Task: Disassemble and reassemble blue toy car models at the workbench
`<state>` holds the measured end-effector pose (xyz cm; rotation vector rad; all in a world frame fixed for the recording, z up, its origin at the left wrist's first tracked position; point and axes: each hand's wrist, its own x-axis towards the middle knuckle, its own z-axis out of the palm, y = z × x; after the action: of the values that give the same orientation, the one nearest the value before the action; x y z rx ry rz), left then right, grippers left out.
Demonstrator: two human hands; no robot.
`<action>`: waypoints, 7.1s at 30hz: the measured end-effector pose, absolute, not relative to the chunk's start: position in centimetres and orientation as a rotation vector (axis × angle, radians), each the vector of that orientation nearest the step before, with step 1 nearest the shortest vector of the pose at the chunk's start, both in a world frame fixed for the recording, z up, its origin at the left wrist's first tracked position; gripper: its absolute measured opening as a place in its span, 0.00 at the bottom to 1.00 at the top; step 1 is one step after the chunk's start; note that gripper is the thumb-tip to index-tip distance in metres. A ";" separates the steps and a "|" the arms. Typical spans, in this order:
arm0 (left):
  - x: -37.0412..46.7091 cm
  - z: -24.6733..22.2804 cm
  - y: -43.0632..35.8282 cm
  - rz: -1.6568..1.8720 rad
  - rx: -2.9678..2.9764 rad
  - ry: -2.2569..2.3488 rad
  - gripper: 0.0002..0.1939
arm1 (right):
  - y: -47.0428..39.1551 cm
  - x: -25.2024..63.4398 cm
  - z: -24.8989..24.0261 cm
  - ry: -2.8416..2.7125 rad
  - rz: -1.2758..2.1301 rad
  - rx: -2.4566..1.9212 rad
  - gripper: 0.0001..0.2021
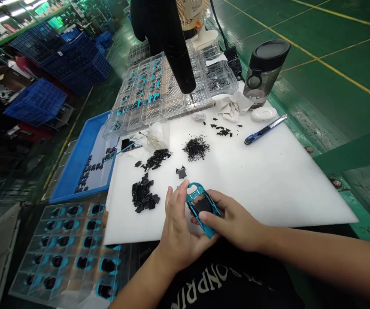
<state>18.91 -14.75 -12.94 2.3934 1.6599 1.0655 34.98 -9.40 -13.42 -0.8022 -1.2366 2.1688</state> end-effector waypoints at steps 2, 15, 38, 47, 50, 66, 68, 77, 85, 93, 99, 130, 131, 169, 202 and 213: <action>18.7 -12.6 -14.7 1.033 2.306 1.598 0.59 | -9.2 34.9 -13.7 -0.962 2.358 -0.609 0.22; 15.1 -13.0 -14.7 1.041 2.290 1.509 0.56 | -7.6 34.4 -12.7 -0.321 2.446 -0.724 0.24; 13.8 -14.4 -15.0 1.111 2.177 1.506 0.07 | -7.3 34.2 -13.1 -0.230 2.460 -0.705 0.25; 14.1 -14.4 -14.9 1.109 2.218 1.540 0.07 | -7.4 34.2 -13.0 -0.294 2.448 -0.722 0.25; 14.2 -14.3 -14.8 1.098 2.232 1.555 0.07 | -7.4 34.2 -13.0 -0.302 2.447 -0.727 0.25; 14.3 -14.5 -14.9 1.088 2.248 1.576 0.06 | -7.3 34.4 -12.8 -0.282 2.490 -0.720 0.27; 14.4 -14.4 -14.9 1.082 2.248 1.583 0.07 | -7.3 34.4 -12.7 -0.283 2.489 -0.725 0.27; 14.6 -14.5 -14.8 1.110 2.270 1.589 0.07 | -7.3 34.3 -12.6 -0.285 2.475 -0.723 0.27; 14.7 -14.3 -14.8 1.094 2.288 1.566 0.06 | -7.5 34.4 -12.7 -0.274 2.470 -0.643 0.24; 14.6 -14.4 -14.8 1.073 2.287 1.526 0.05 | -7.7 34.2 -13.0 -0.267 2.434 -0.643 0.21; 14.5 -14.6 -14.7 1.074 2.265 1.490 0.06 | -7.7 34.2 -13.1 -0.245 2.437 -0.655 0.21; 10.0 -11.0 -15.5 0.766 2.192 2.177 0.07 | -7.4 34.5 -12.5 -0.306 2.435 -0.942 0.20; 9.4 -10.8 -15.4 0.617 2.170 2.244 0.10 | -7.4 34.5 -12.4 -0.307 2.437 -0.947 0.20; 8.5 -10.2 -9.7 0.057 2.370 1.872 0.08 | -7.5 34.4 -12.3 -0.299 2.452 -0.800 0.18; 18.3 -9.6 -8.2 0.669 2.806 1.511 0.05 | -7.8 34.2 -13.0 -0.294 2.485 -0.736 0.20; 17.9 -9.0 -7.6 0.626 2.484 1.597 0.05 | -7.8 34.3 -12.9 -0.284 2.512 -0.716 0.21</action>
<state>17.94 -7.64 -8.99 2.4841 1.5973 0.6257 34.28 -7.78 -12.92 -0.7158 -0.2844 2.5120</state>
